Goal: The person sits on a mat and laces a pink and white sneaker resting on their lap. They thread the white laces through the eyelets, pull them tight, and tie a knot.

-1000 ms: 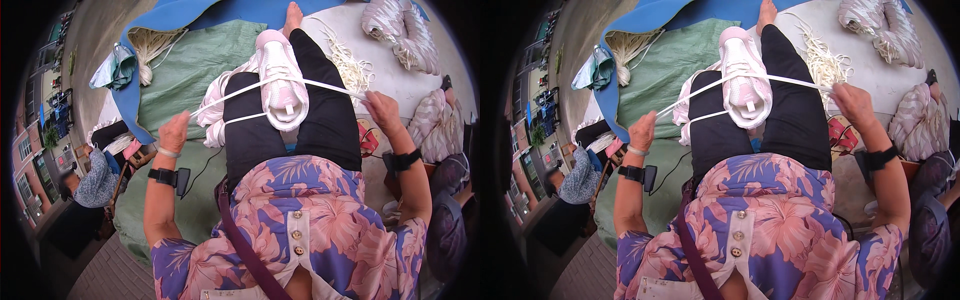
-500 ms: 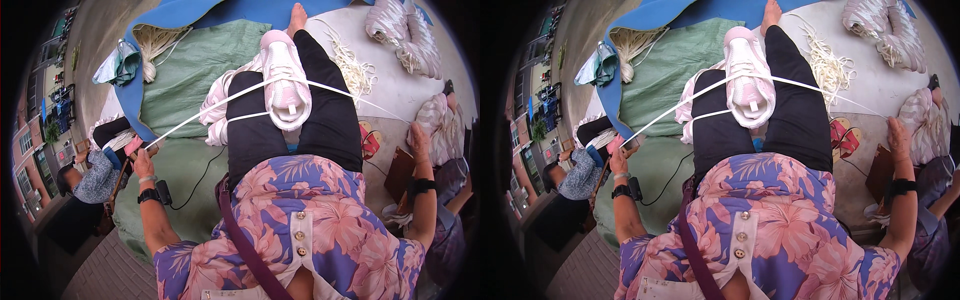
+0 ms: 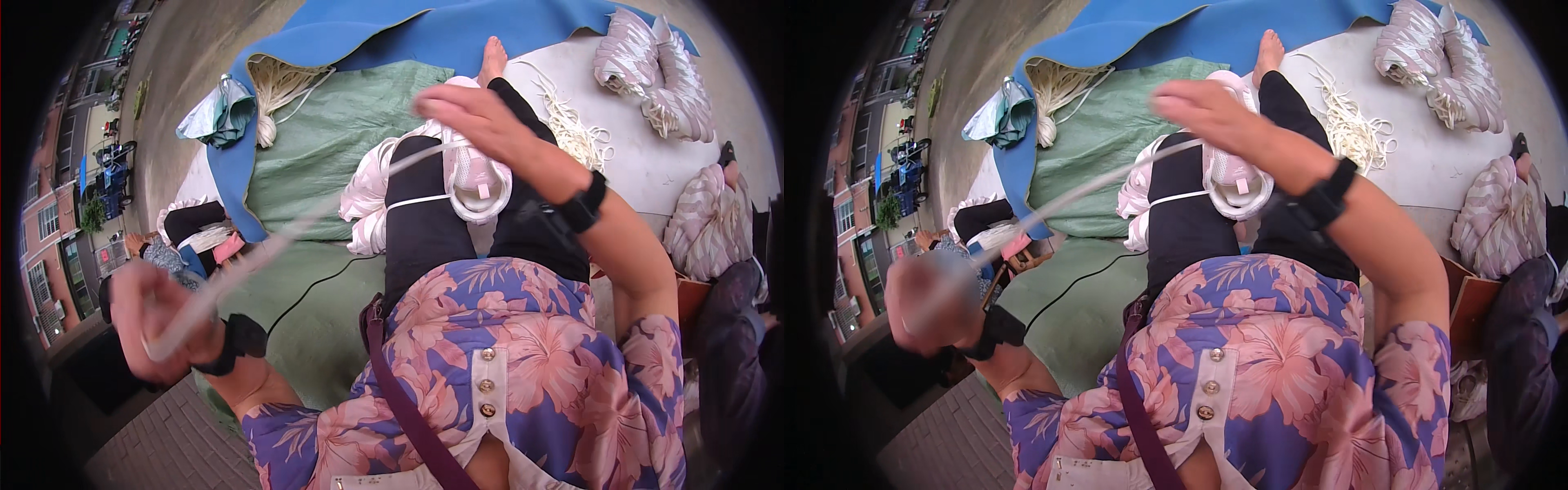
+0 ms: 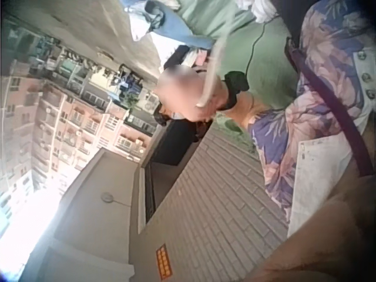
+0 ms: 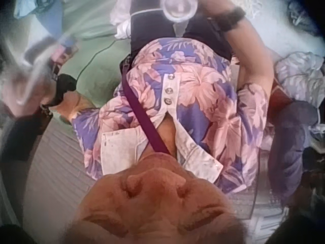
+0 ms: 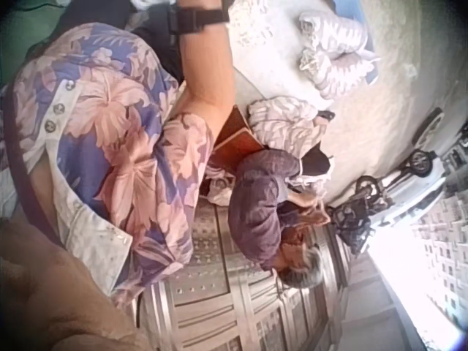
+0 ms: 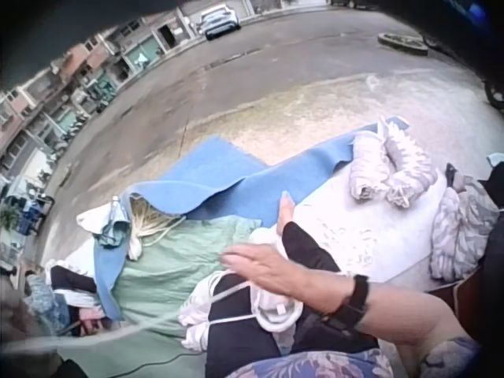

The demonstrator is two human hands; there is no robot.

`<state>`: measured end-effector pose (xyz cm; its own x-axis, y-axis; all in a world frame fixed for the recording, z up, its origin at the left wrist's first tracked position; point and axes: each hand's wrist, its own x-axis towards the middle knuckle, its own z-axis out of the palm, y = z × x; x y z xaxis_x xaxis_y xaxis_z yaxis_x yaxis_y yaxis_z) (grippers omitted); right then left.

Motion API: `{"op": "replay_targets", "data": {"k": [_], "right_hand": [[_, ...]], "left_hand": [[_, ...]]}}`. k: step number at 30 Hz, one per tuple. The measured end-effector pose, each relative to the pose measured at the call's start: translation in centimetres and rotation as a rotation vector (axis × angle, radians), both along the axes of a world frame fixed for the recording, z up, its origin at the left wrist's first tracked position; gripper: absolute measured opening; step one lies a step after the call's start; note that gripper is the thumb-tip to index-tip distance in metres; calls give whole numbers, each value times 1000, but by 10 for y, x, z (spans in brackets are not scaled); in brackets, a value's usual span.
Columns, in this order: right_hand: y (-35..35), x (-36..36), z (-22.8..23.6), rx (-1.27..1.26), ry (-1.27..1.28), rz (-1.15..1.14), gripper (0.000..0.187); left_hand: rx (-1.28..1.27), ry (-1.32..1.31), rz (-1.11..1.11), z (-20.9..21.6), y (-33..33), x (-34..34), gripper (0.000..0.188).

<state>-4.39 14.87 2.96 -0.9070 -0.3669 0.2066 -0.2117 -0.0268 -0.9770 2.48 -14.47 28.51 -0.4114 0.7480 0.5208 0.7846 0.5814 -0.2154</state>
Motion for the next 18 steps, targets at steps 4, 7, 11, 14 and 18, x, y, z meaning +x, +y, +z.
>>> {"op": "replay_targets", "data": {"k": [4,7,11,14,18], "right_hand": [[-33,17,54,-235,-531,812,25],[-7,28,46,624,-430,1003,27],[31,42,4,1393,154,656,17],[35,47,-38,1568,117,198,24],[43,51,-74,1129,130,-45,21]], "left_hand": [[134,239,-382,-12,62,10,27],[86,-34,-376,-32,97,17,19],[-184,-212,-539,-88,119,-4,14],[-165,-279,-538,-123,124,0,14],[-134,-353,-451,-125,115,-1,13]]}}
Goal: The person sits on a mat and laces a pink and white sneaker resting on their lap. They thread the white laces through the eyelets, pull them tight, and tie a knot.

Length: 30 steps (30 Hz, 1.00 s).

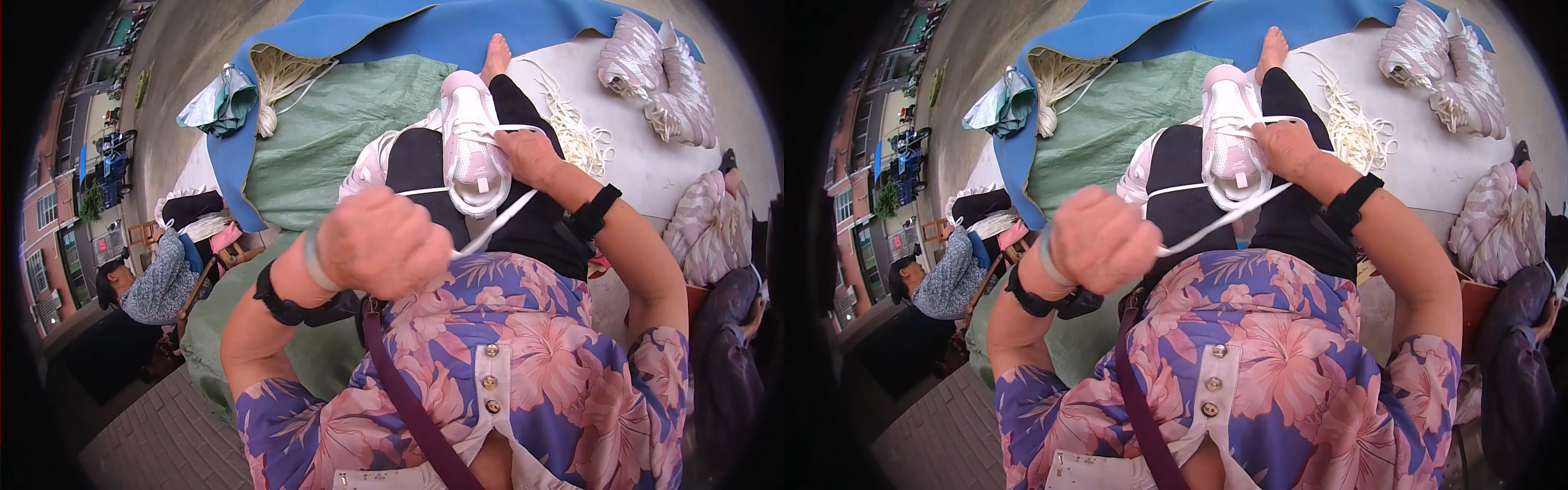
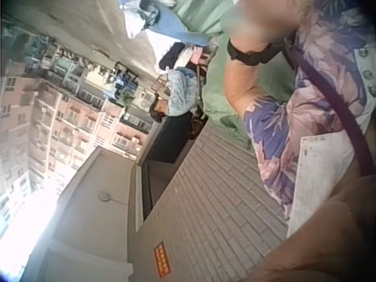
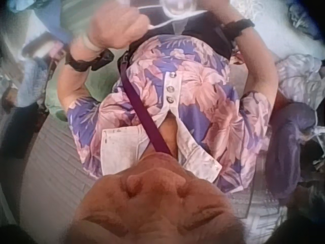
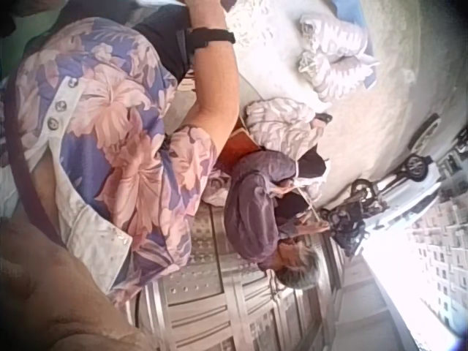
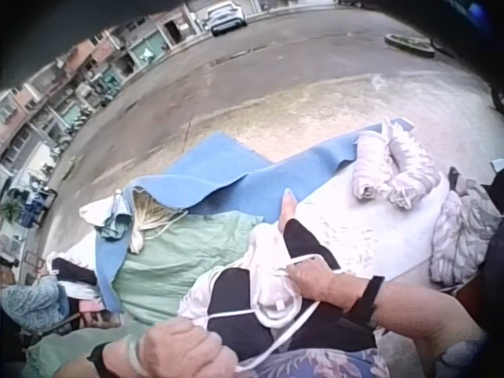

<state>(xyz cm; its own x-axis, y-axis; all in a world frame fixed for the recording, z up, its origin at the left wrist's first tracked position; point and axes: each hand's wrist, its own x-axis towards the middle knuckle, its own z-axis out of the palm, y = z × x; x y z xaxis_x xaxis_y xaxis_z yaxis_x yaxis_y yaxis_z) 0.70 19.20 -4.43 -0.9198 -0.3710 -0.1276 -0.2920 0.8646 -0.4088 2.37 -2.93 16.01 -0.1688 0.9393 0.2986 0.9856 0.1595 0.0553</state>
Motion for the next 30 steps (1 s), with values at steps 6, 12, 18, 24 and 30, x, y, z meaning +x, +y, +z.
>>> {"op": "replay_targets", "data": {"k": [6,12,18,24,30], "right_hand": [[18,-8,64,-1368,-493,-567,20],[102,13,146,-1350,-454,-349,21],[165,64,148,-821,-411,-475,21],[212,121,120,-114,137,-292,30],[239,162,102,212,398,24,29]], "left_hand": [[-84,82,277,24,-70,3,20],[-105,271,598,17,-173,17,16],[-256,219,931,-24,-270,11,14],[-525,161,1234,-62,-345,19,10],[-597,-14,1445,-64,-357,26,15]]}}
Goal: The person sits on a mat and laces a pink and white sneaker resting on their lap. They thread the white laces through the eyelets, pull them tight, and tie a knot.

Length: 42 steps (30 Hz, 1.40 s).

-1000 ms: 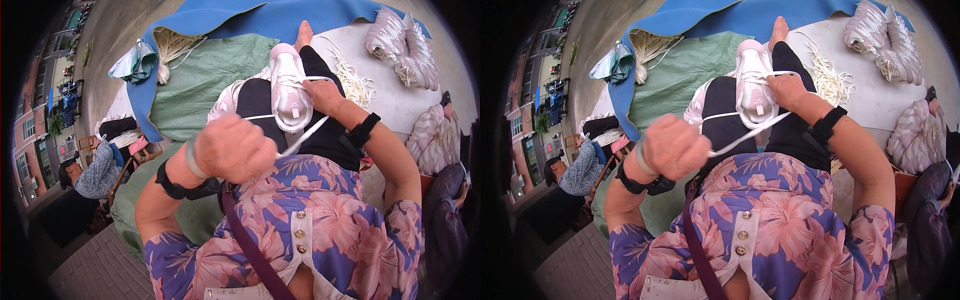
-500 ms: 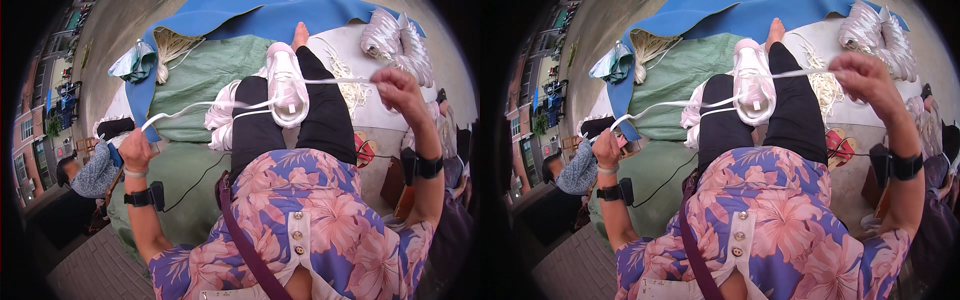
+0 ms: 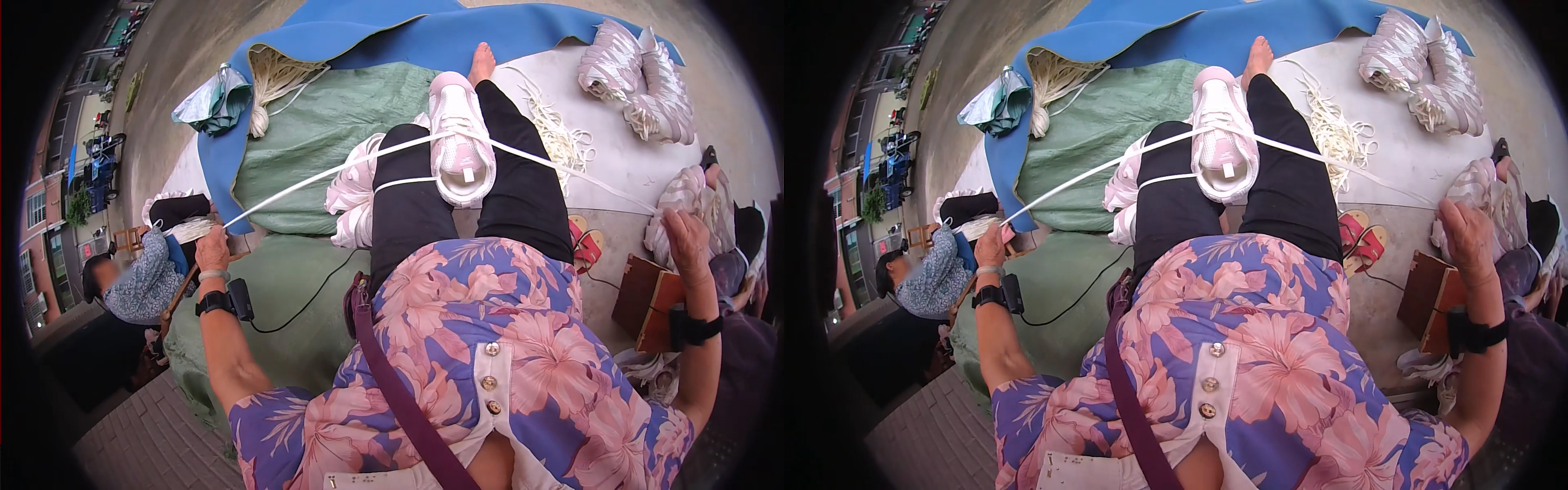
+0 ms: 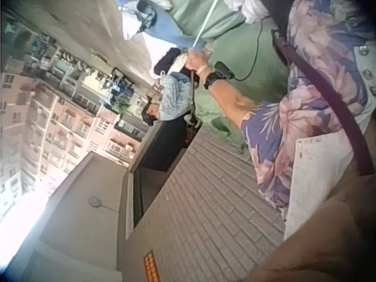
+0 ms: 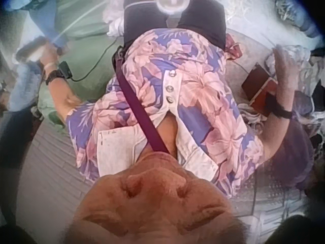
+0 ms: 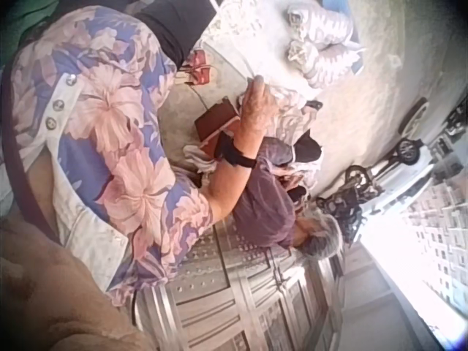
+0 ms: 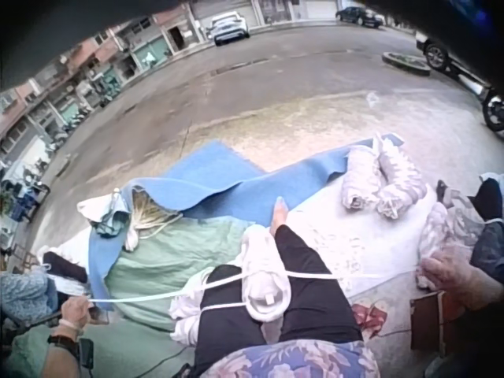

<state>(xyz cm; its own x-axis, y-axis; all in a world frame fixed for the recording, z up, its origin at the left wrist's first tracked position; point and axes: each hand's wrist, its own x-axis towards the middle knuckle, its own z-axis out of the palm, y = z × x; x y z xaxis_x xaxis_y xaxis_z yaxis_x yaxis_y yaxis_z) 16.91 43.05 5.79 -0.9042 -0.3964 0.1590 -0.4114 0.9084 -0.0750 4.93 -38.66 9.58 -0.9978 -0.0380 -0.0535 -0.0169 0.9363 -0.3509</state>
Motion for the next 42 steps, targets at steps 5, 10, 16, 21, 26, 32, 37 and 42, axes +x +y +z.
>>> {"op": "replay_targets", "data": {"k": [5,10,16,21,26,32,37,42], "right_hand": [[58,14,-17,213,-104,-101,17],[65,-1,-54,211,-103,-222,9],[8,-18,-156,-357,-374,-529,15],[-148,-70,-93,-1432,-1338,-893,21],[-213,-109,-108,-1553,-1350,-737,19],[-241,-163,-120,-1573,-1183,-697,12],[-243,-181,-125,-1743,-974,-722,7],[-239,-157,-130,-1655,-972,-645,7]], "left_hand": [[43,-20,-64,-3,-15,4,22],[7,-183,22,-22,-14,-3,26],[263,-600,183,-66,143,-30,28],[1108,-959,356,-89,270,-26,27],[1218,-906,428,-109,342,-51,25],[1240,-662,459,-127,377,-85,19],[1513,-526,530,-132,377,-107,16],[1659,-518,562,-121,372,-77,15]]}}
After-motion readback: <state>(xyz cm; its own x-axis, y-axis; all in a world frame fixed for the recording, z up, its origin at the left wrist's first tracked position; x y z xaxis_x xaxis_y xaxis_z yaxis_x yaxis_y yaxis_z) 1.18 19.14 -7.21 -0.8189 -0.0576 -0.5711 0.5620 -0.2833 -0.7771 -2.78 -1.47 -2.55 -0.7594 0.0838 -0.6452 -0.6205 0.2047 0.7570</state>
